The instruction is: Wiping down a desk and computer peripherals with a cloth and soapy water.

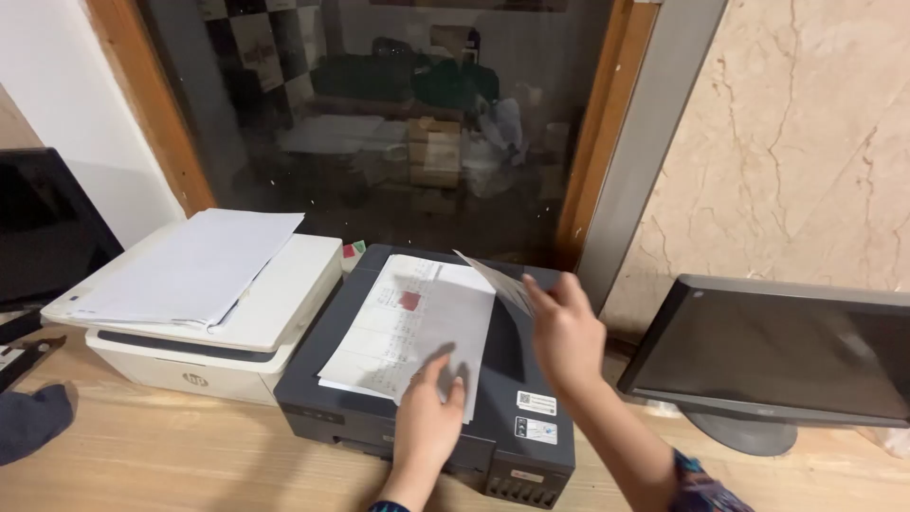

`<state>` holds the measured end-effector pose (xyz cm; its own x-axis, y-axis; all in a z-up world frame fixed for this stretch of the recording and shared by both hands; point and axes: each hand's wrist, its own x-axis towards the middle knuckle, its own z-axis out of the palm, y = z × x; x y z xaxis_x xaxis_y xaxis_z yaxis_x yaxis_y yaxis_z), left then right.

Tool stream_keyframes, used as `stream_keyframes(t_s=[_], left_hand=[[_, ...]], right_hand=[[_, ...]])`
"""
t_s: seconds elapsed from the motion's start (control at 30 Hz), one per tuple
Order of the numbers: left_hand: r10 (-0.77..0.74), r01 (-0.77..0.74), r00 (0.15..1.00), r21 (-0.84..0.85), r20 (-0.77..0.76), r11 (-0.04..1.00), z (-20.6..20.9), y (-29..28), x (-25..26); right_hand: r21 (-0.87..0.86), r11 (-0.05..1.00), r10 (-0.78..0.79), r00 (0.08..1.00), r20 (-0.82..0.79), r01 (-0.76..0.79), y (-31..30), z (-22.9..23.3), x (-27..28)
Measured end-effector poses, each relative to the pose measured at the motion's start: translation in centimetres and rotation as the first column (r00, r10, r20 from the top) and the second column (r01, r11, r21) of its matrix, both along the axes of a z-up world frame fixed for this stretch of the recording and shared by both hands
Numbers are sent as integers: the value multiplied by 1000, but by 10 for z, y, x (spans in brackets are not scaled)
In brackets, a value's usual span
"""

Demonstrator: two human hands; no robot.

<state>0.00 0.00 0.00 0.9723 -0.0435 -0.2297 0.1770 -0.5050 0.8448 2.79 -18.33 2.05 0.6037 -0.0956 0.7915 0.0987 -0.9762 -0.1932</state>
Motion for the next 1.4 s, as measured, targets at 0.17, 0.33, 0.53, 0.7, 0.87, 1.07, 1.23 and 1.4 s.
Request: stream_keyframes(t_s=[0.17, 0.33, 0.53, 0.7, 0.87, 1.07, 1.23, 1.4], left_hand=[[33, -36, 979, 15, 200, 999, -55, 24, 33], [157, -69, 931, -264, 329, 962, -91, 40, 54], [240, -229, 968, -678, -81, 698, -77, 57, 62], [227, -286, 957, -701, -179, 653, -69, 70, 67], [245, -292, 954, -724, -173, 625, -71, 77, 68], [314, -284, 947, -629, -66, 724, -76, 79, 66], [332, -220, 939, -584, 91, 782, -88, 72, 65], [320, -201, 930, -479, 180, 854, -76, 63, 52]], right_hand=[[-358, 928, 103, 994, -31, -107, 42, -30, 41], [-506, 837, 133, 974, -181, -208, 88, -54, 52], [-390, 830, 254, 893, -372, -398, 128, -61, 50], [-358, 821, 357, 889, -285, -445, 146, -81, 63], [-295, 850, 350, 886, -304, -436, 156, -88, 70], [-52, 865, 431, 792, -432, -499, 161, -86, 68], [8, 875, 447, 803, -395, -484, 150, -90, 55], [174, 883, 469, 796, -383, -436, 137, -77, 25]])
